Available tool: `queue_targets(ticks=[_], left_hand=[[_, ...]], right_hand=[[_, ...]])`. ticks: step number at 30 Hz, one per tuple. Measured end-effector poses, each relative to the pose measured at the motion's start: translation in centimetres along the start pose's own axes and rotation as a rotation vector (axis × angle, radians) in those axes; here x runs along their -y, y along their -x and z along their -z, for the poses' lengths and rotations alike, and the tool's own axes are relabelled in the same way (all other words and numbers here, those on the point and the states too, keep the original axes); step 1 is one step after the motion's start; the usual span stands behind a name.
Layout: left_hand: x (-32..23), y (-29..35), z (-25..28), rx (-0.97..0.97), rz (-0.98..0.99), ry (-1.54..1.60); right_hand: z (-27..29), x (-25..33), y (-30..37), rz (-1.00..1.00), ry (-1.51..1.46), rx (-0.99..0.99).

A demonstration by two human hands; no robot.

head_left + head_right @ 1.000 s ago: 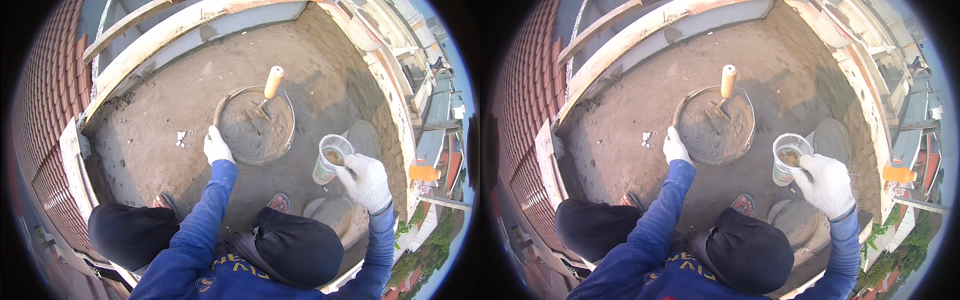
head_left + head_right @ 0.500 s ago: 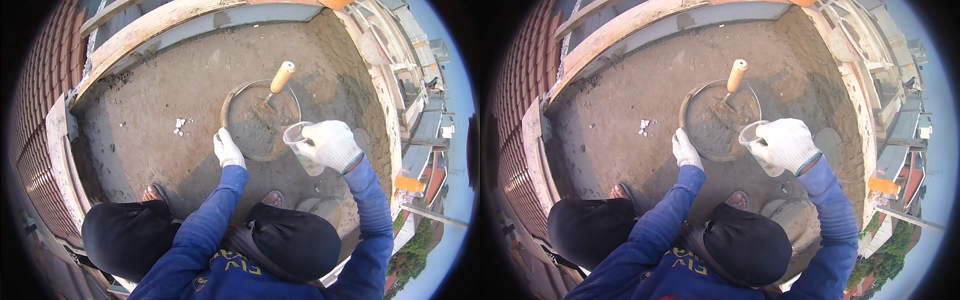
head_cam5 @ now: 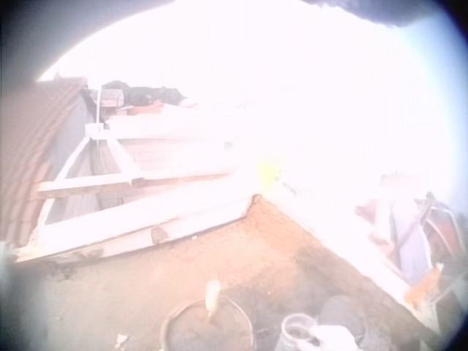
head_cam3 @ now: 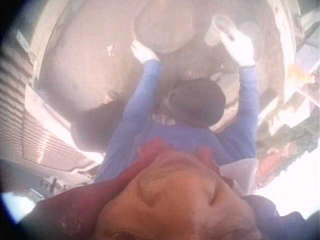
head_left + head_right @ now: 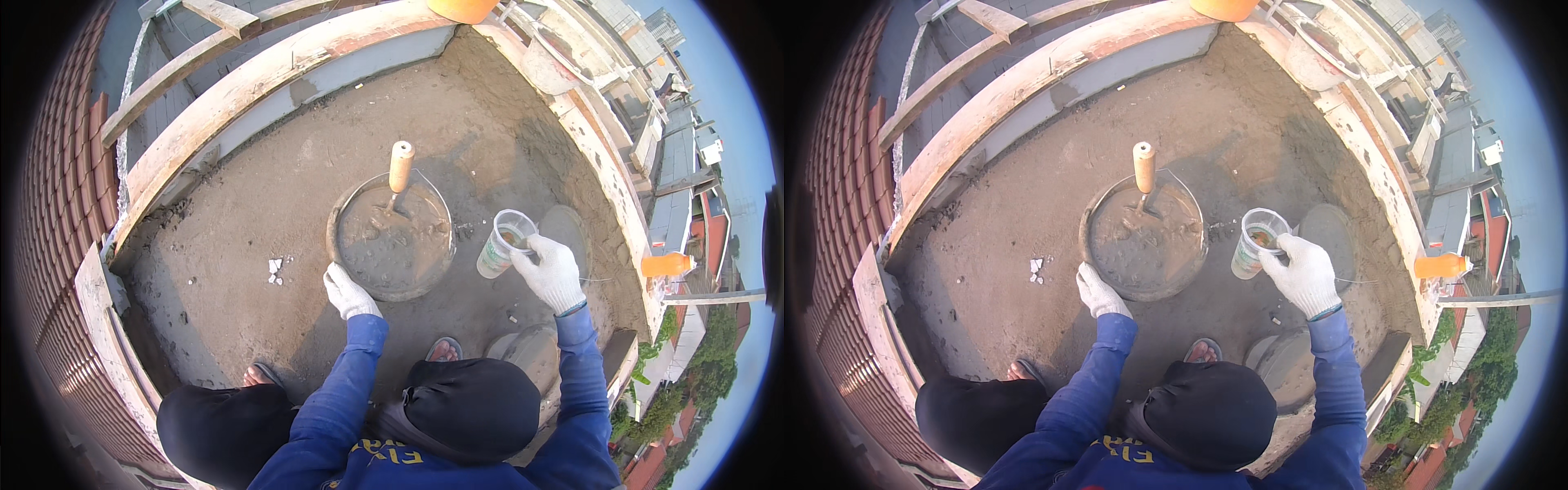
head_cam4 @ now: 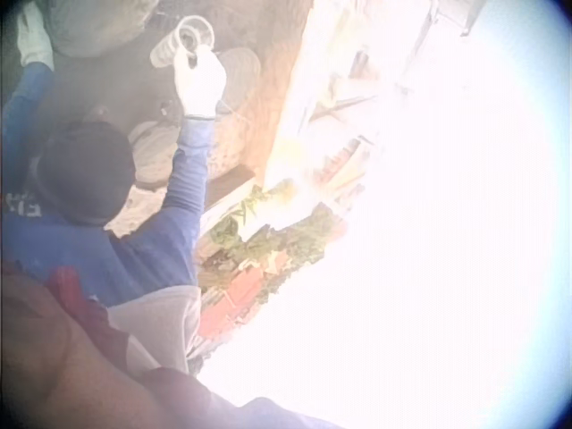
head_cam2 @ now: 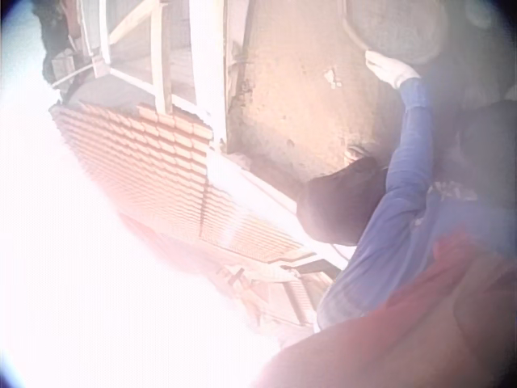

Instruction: The person scoops wet cement from a bucket using a trowel and applies it to a curved concrete structure on a rooftop. They repeatedly smooth the surface along the edge and interior of the structure.

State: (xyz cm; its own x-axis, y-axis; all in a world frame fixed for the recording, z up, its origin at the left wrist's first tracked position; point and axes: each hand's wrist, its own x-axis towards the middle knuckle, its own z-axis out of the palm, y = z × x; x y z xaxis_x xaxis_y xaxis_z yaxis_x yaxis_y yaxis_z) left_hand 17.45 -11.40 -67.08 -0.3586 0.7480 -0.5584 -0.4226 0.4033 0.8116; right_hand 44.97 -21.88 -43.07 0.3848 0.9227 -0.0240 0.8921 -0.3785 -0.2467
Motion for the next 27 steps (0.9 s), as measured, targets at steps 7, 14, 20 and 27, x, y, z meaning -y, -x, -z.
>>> queue_targets(ticks=[7,14,20,27], left_hand=[[-0.8,0.2,-0.3,0.041,-0.021,-0.015],[-2.5,-5.8,0.1,0.154,-0.074,-0.163],[-5.0,-10.2,-1.6,0.374,-0.269,-0.334],[-4.2,-9.1,-2.2,0.413,-0.179,-0.182]], right_hand=[[-10.1,-7.8,2.6,-0.202,0.029,-0.031],[-10.7,-7.2,5.7,-0.333,0.114,0.058],[-1.1,4.7,0.1,-0.037,0.033,-0.182],[-1.6,19.8,-14.2,0.755,0.522,-0.038]])
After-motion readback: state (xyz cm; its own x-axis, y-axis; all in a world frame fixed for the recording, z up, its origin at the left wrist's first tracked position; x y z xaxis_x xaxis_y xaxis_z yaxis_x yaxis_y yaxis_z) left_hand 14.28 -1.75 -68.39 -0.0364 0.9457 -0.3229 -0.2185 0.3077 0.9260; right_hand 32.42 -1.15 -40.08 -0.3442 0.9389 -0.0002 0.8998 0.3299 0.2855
